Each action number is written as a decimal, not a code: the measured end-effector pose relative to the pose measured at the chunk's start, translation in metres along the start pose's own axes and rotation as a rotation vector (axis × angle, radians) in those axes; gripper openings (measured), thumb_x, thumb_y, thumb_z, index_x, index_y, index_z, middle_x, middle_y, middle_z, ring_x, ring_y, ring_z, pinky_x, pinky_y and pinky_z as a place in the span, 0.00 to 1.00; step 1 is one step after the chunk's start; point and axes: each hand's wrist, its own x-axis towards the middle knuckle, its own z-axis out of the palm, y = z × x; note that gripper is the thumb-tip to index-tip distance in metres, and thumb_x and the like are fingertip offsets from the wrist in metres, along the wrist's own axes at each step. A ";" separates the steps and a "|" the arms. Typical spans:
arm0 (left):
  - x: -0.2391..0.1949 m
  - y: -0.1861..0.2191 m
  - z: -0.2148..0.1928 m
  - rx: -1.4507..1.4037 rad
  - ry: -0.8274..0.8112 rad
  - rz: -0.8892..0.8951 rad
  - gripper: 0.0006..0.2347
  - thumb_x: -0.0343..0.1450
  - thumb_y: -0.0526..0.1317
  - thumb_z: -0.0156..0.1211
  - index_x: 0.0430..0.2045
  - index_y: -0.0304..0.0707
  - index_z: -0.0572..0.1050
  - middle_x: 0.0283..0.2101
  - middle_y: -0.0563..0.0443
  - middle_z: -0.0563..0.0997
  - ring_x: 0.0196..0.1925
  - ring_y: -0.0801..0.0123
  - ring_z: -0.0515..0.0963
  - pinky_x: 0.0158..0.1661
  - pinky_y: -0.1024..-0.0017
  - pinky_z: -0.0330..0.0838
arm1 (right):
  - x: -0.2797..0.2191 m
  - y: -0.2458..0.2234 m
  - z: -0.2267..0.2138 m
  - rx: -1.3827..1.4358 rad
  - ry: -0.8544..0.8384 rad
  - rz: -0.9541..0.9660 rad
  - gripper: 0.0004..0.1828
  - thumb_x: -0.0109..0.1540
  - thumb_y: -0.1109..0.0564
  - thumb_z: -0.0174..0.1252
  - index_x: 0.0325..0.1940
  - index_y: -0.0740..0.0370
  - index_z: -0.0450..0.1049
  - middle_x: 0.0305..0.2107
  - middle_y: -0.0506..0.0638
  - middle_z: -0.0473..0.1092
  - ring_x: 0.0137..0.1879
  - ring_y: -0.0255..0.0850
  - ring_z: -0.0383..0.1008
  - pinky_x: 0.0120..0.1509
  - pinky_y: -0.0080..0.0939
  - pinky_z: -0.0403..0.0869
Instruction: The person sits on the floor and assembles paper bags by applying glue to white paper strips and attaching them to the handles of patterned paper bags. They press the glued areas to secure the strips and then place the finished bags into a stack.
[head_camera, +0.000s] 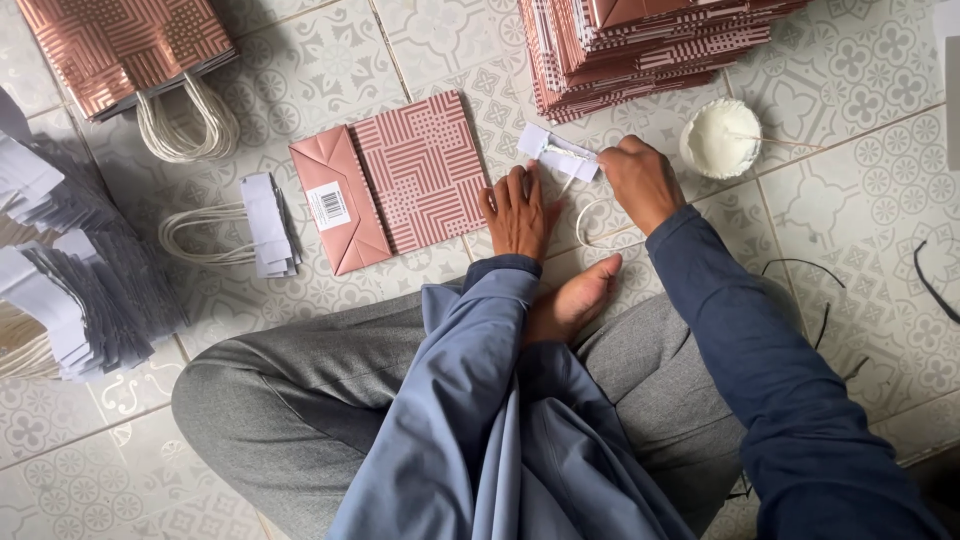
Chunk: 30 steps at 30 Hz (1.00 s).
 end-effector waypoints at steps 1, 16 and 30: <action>-0.001 -0.001 0.000 -0.006 0.013 0.003 0.34 0.68 0.59 0.66 0.64 0.39 0.65 0.57 0.48 0.62 0.60 0.57 0.62 0.62 0.48 0.47 | -0.003 0.006 0.004 -0.095 -0.035 -0.051 0.07 0.69 0.60 0.58 0.48 0.59 0.81 0.34 0.57 0.73 0.39 0.54 0.78 0.39 0.50 0.78; -0.003 -0.002 0.003 -0.028 0.121 0.032 0.34 0.68 0.59 0.65 0.64 0.38 0.66 0.56 0.46 0.64 0.60 0.55 0.64 0.63 0.45 0.48 | -0.014 0.025 -0.042 -0.216 -0.103 -0.090 0.03 0.67 0.57 0.59 0.41 0.58 0.77 0.33 0.52 0.67 0.39 0.53 0.74 0.40 0.49 0.75; -0.008 -0.001 0.009 -0.025 0.172 0.024 0.35 0.69 0.60 0.61 0.66 0.38 0.63 0.59 0.44 0.65 0.61 0.55 0.65 0.65 0.45 0.46 | 0.017 0.022 0.020 -0.042 -0.053 -0.185 0.06 0.68 0.62 0.58 0.46 0.58 0.79 0.34 0.53 0.69 0.44 0.53 0.74 0.45 0.45 0.75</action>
